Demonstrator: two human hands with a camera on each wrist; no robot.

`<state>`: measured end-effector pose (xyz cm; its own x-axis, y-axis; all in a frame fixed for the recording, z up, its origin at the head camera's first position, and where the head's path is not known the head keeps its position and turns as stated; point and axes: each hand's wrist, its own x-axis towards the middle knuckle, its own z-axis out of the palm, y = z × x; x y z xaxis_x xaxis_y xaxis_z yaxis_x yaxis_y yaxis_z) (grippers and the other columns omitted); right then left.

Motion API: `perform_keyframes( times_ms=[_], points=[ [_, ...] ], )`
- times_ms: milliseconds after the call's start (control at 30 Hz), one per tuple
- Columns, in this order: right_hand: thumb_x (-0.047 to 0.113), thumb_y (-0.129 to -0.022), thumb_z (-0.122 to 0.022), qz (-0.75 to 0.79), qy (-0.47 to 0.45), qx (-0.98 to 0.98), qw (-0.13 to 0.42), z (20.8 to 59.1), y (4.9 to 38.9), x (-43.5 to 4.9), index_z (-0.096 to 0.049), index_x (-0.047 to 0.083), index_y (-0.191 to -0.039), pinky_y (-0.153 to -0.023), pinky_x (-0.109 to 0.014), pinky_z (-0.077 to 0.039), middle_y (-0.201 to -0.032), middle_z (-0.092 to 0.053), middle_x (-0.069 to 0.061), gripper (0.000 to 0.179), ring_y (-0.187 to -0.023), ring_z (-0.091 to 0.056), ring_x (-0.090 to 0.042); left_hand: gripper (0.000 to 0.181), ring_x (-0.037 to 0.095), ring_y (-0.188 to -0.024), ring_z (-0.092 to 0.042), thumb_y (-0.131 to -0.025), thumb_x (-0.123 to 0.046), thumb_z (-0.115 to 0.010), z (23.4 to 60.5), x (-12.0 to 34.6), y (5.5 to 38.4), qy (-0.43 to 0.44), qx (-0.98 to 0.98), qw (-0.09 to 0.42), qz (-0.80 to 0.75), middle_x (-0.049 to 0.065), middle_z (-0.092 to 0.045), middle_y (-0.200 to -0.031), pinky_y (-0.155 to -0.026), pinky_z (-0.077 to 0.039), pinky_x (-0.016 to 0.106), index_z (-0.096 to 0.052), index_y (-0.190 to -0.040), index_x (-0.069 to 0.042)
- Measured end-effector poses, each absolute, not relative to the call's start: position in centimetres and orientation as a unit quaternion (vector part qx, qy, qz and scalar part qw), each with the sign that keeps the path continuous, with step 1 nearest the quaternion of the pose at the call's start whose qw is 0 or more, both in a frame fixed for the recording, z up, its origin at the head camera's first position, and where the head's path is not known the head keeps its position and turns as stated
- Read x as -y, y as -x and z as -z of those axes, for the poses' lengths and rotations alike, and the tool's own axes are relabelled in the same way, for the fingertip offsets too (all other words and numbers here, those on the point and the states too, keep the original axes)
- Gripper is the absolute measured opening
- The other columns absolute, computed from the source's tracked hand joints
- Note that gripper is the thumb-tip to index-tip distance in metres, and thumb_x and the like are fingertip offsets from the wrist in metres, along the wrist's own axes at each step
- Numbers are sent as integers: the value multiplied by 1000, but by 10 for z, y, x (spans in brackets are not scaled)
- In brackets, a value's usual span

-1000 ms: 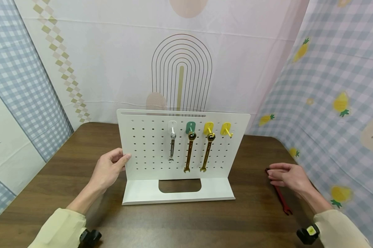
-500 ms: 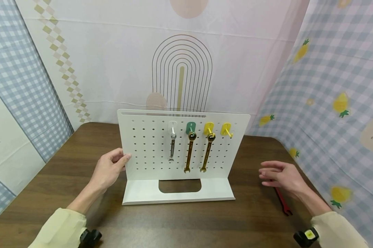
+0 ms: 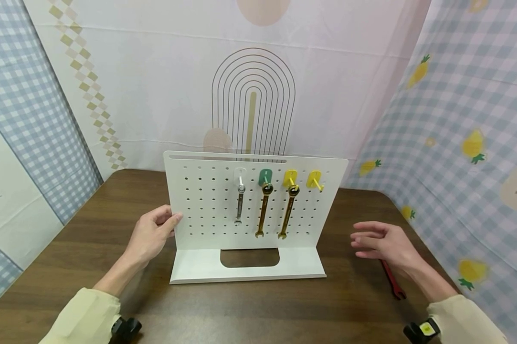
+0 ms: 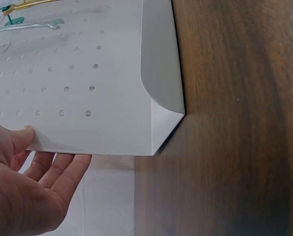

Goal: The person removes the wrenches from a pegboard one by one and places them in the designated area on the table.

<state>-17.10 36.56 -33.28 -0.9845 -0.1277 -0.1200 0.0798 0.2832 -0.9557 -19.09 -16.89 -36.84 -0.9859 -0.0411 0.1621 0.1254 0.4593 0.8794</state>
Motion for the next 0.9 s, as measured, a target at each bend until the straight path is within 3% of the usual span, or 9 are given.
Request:
perform_keyframes(
  times_ms=[300, 900],
  points=[
    [7, -100, -73, 593, 31, -800, 89, 329, 169, -354, -55, -8, -142, -86, -42, -67, -114, -78, -1, 48, -101, -77, -17, 22, 18, -85, -62, -108, -23, -64, 369, 169, 191, 22, 851, 81, 518, 9, -63, -83, -79, -62, 21, -70, -108, -2],
    [4, -98, -74, 580, 63, -809, 79, 326, 170, -330, -53, -12, -141, -83, -41, -68, -113, -77, -6, 50, -100, -78, -17, 22, 17, -83, -62, -107, -23, -65, 370, 169, 192, 25, 850, 87, 519, 9, -62, -80, -79, -62, 23, -69, -105, -2]
  ],
)
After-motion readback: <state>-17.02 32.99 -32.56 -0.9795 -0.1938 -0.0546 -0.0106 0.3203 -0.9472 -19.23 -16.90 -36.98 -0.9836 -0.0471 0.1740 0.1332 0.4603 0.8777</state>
